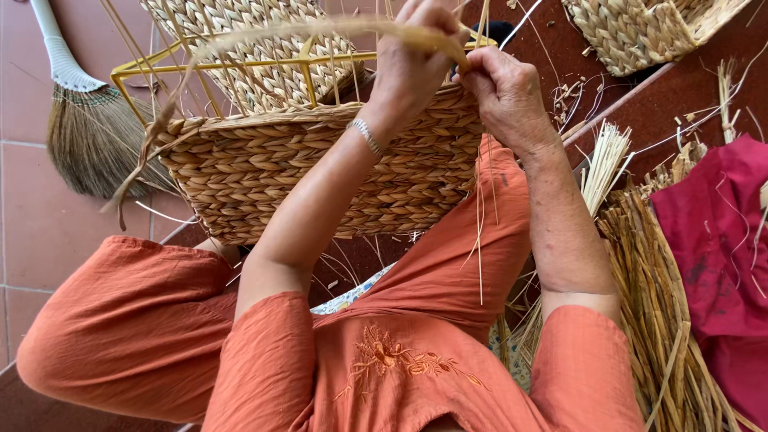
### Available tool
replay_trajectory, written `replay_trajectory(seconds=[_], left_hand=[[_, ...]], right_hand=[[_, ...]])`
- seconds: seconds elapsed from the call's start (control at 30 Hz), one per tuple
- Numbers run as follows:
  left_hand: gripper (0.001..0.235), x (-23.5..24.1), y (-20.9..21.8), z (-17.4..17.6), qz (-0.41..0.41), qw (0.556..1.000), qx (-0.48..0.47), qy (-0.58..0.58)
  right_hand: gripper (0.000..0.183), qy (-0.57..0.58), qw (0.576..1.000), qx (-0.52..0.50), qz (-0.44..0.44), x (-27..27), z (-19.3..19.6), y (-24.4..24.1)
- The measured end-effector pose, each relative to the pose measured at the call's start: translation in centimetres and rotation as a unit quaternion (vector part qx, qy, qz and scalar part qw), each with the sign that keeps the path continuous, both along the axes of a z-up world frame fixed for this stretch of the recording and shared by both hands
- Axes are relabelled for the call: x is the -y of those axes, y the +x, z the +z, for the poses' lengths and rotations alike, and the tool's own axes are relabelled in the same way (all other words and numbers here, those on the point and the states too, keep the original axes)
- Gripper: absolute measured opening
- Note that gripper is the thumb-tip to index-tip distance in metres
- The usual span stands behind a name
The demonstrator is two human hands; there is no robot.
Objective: The person weaves a basket by hand, interlacing dried plant fibers through a metal frame. They repeatedly pull strands through the weave, tighten them, and adjust the basket's shape while seated on the floor.
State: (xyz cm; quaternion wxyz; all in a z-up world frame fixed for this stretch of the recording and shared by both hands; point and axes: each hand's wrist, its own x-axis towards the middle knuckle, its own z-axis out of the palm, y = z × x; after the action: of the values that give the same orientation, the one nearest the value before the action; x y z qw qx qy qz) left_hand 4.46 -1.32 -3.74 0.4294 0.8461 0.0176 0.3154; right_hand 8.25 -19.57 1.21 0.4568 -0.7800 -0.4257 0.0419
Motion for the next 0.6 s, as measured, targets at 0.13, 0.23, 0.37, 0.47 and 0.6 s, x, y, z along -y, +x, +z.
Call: replay_trajectory(seconds=[0.13, 0.23, 0.37, 0.47, 0.6], left_hand=[[0.036, 0.4, -5.6, 1.5, -0.062, 0.868, -0.077, -0.487], [0.038, 0.9, -9.3, 3.3, -0.156, 0.767, -0.046, -0.621], [0.021, 1.7, -11.8, 5.3, -0.154, 0.916, -0.034, -0.369], [0.026, -0.8, -11.6, 5.9, -0.092, 0.995, -0.003, -0.038], [0.04, -5.5, -10.5, 4.6, 0.051, 0.953, -0.083, 0.286]], right_hand=[[0.003, 0.002, 0.998, 0.052, -0.023, -0.5, -1.0, 0.2], [0.007, 0.022, 0.99, 0.134, -0.033, -1.3, -1.6, 0.4], [0.009, -0.031, 0.981, 0.189, -0.03, -1.7, -1.6, 0.3], [0.009, -0.036, 0.981, 0.19, 0.028, -0.7, -1.0, 0.6], [0.002, -0.057, 0.99, 0.115, 0.063, 0.1, -1.0, 0.8]])
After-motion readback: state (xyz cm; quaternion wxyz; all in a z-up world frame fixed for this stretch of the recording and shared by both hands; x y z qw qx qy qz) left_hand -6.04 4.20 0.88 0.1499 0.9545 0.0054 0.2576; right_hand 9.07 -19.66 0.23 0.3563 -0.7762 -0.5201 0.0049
